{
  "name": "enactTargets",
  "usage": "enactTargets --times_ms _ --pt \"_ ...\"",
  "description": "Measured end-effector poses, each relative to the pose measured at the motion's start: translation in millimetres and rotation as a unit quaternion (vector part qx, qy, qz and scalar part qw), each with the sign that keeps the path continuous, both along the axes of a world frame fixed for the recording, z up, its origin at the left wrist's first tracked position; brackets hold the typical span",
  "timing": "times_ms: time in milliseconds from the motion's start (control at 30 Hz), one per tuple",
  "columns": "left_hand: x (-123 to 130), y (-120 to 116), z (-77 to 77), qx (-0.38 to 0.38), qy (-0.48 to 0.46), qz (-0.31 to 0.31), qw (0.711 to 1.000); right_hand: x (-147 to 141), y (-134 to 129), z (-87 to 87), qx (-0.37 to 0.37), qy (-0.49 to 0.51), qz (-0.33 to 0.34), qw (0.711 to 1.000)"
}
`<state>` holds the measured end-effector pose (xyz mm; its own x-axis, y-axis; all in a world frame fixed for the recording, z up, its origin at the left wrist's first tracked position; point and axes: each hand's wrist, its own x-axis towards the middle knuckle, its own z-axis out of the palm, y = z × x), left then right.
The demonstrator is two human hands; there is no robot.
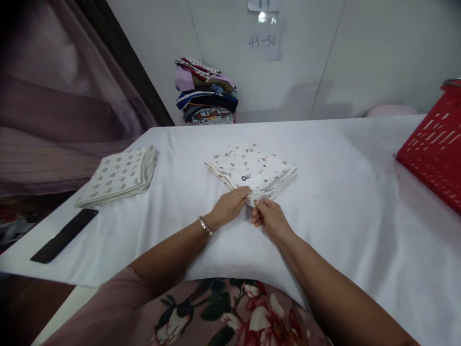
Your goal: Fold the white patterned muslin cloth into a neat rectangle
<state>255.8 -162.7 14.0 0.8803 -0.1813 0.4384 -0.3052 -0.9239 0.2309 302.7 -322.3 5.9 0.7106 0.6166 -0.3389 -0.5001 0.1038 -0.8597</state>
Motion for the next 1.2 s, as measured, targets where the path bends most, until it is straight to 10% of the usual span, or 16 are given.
enactTargets --times_ms 700,1200 --pt "-3.3 12.0 -1.2 -0.099 0.055 -0.085 0.99 -0.1 -0.4 0.1 -0.012 -0.002 0.006 1.0" --pt "-2.1 2.1 4.9 -0.048 0.032 0.034 0.998 -4.0 -2.2 4.7 -0.005 -0.016 0.028 0.999"
